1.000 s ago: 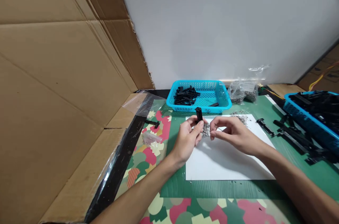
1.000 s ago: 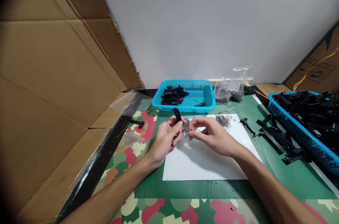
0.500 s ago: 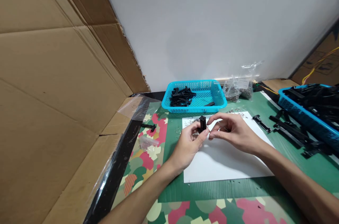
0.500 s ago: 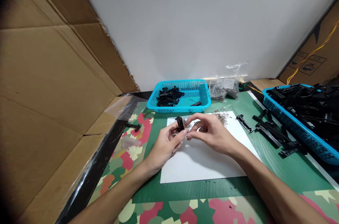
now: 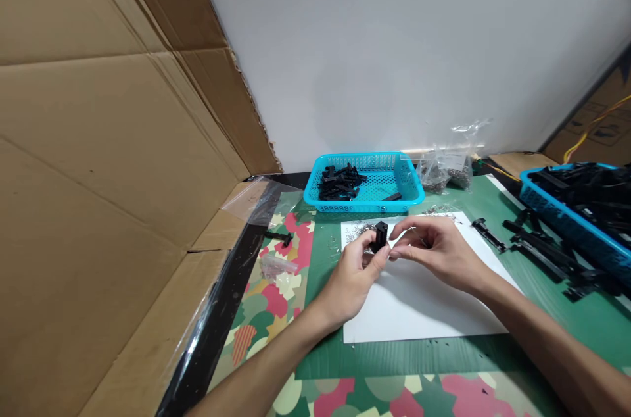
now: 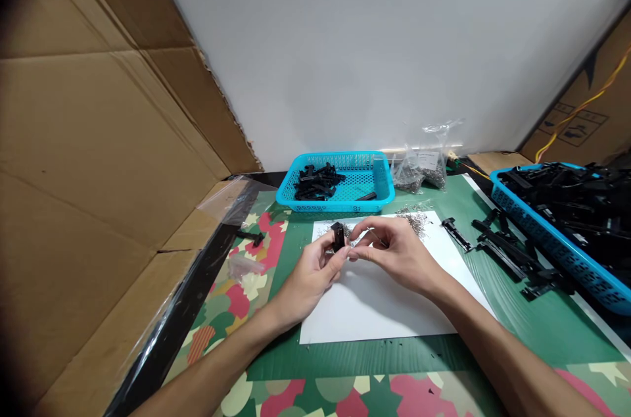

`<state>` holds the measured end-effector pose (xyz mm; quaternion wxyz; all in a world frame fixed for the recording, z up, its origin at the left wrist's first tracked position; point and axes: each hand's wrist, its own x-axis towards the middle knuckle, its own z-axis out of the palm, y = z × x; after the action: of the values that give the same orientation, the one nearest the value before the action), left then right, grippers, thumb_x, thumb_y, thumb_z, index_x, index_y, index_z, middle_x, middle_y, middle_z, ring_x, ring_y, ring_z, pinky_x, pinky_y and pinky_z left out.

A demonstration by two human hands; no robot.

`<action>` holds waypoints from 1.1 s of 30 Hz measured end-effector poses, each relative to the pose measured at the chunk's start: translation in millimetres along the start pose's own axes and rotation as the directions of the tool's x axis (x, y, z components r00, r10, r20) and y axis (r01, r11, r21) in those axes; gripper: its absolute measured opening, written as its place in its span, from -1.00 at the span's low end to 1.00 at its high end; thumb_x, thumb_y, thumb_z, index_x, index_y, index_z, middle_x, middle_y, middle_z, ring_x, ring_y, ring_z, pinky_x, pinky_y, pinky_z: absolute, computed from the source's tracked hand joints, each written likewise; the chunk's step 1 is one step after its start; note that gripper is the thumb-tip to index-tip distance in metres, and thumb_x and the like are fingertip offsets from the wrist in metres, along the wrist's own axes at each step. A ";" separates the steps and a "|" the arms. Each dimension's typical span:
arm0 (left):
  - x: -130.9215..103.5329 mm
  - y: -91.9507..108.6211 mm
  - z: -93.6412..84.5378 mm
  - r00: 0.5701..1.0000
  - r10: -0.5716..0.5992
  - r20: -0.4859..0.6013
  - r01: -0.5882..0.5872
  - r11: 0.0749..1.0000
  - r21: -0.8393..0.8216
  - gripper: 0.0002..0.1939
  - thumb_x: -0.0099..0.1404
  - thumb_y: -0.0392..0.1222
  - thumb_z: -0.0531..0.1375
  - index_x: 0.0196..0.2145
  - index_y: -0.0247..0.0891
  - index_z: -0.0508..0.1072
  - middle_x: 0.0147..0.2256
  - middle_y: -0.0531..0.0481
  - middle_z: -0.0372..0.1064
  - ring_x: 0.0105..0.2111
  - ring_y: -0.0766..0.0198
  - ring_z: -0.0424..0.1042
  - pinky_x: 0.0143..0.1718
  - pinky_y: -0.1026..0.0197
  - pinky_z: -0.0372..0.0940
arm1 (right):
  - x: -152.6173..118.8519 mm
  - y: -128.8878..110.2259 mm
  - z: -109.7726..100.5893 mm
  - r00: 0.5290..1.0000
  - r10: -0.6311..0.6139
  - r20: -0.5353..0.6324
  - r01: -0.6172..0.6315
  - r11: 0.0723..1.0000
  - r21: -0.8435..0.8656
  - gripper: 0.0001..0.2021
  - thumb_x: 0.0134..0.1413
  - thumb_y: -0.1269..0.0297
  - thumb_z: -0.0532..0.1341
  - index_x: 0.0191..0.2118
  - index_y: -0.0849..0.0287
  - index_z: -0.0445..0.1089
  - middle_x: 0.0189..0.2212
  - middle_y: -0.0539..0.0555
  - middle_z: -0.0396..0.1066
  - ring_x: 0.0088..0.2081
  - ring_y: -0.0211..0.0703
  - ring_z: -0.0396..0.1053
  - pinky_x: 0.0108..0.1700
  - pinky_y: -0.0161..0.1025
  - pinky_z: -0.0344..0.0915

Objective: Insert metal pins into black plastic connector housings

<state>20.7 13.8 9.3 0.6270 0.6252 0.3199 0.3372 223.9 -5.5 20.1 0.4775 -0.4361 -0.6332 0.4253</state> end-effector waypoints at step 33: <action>4.2 7.8 -5.5 0.980 -0.198 0.006 0.190 0.932 -0.308 -0.55 0.35 0.17 0.33 -0.09 -0.27 0.44 -0.46 0.19 0.17 -0.67 0.56 -0.01 -0.71 0.44 -0.16 | -11.5 12.7 14.5 0.811 -0.586 0.007 0.448 0.613 -0.650 -0.85 0.23 0.54 0.21 -0.33 0.17 0.40 -0.55 -0.12 0.23 -0.56 -0.38 0.14 -0.50 -0.38 0.07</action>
<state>18.4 20.2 17.2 0.7427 0.4810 0.3316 0.3272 213.6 -15.0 2.6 0.4705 -0.4076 -0.7825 -0.0137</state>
